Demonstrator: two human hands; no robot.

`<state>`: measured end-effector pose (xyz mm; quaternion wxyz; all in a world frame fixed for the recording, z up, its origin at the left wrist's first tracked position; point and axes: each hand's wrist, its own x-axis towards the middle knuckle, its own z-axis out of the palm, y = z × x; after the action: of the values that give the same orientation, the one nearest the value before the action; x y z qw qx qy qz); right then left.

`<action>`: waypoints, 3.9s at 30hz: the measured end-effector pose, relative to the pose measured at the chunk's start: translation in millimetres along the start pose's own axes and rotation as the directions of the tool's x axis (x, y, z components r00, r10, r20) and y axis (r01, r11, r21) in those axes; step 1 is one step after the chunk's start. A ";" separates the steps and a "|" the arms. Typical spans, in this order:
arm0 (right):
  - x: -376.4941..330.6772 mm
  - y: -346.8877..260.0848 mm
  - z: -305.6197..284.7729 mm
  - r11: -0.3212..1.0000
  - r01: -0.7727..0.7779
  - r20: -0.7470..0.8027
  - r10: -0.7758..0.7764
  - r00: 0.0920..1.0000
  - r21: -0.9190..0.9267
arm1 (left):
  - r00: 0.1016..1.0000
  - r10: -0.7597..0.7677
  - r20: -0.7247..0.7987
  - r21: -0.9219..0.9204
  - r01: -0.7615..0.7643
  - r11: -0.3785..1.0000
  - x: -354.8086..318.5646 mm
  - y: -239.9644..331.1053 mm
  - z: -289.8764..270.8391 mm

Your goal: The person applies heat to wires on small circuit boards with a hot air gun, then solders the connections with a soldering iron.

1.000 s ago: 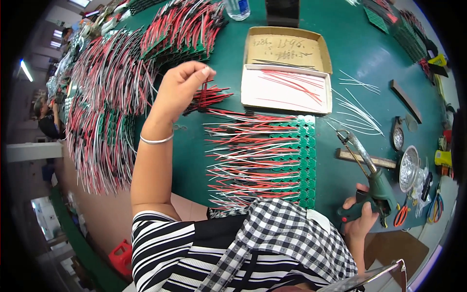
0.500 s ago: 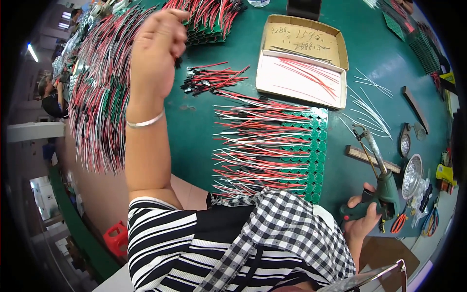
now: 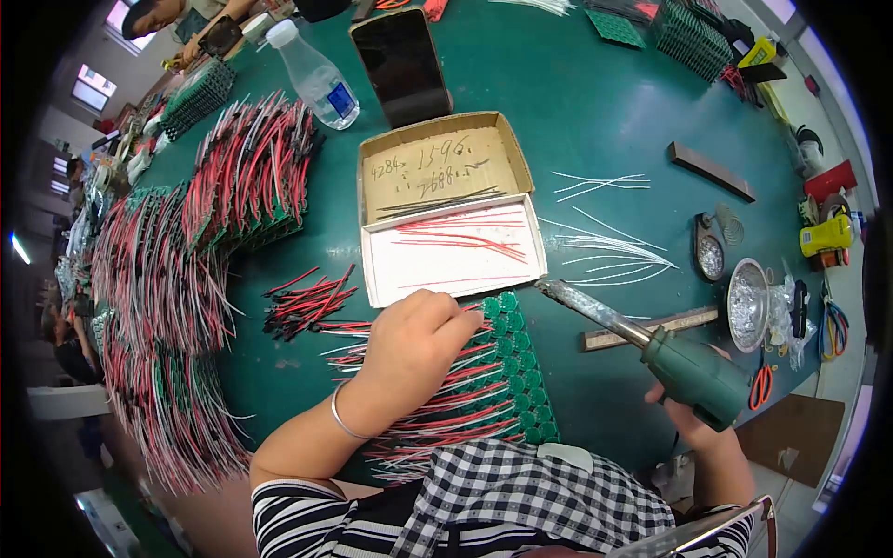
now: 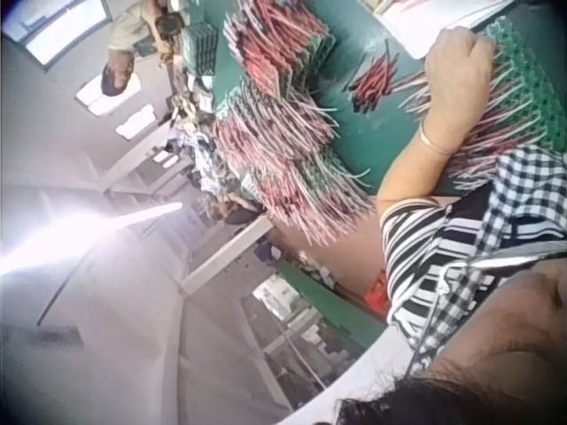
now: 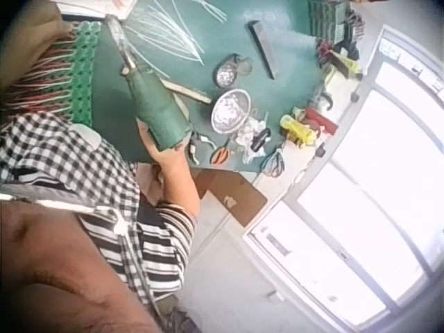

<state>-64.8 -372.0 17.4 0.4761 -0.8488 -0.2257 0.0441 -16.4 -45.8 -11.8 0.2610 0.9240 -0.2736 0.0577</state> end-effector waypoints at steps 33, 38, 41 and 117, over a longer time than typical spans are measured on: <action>-27.5 5.5 40.7 0.969 -0.244 0.012 0.245 0.970 -0.035 | 0.993 0.107 -0.041 0.115 -0.102 0.988 2.2 6.1 33.9; -23.9 4.3 41.1 0.973 -0.229 0.014 0.229 0.973 -0.037 | 0.993 0.110 -0.044 0.107 -0.105 0.989 1.7 5.9 34.4; -22.3 4.5 42.4 0.983 -0.178 0.022 0.179 0.984 -0.047 | 0.993 0.112 -0.043 0.113 -0.106 0.988 0.5 5.1 34.9; -47.7 -5.2 32.1 0.883 -0.398 -0.091 0.431 0.898 0.250 | 0.999 0.051 0.009 -0.002 -0.051 0.999 -0.7 11.4 33.6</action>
<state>-118.6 -364.7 -2.3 0.5635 -0.8189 0.0028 0.1090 -24.3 -70.8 -35.6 0.2590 0.9167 -0.2982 0.0598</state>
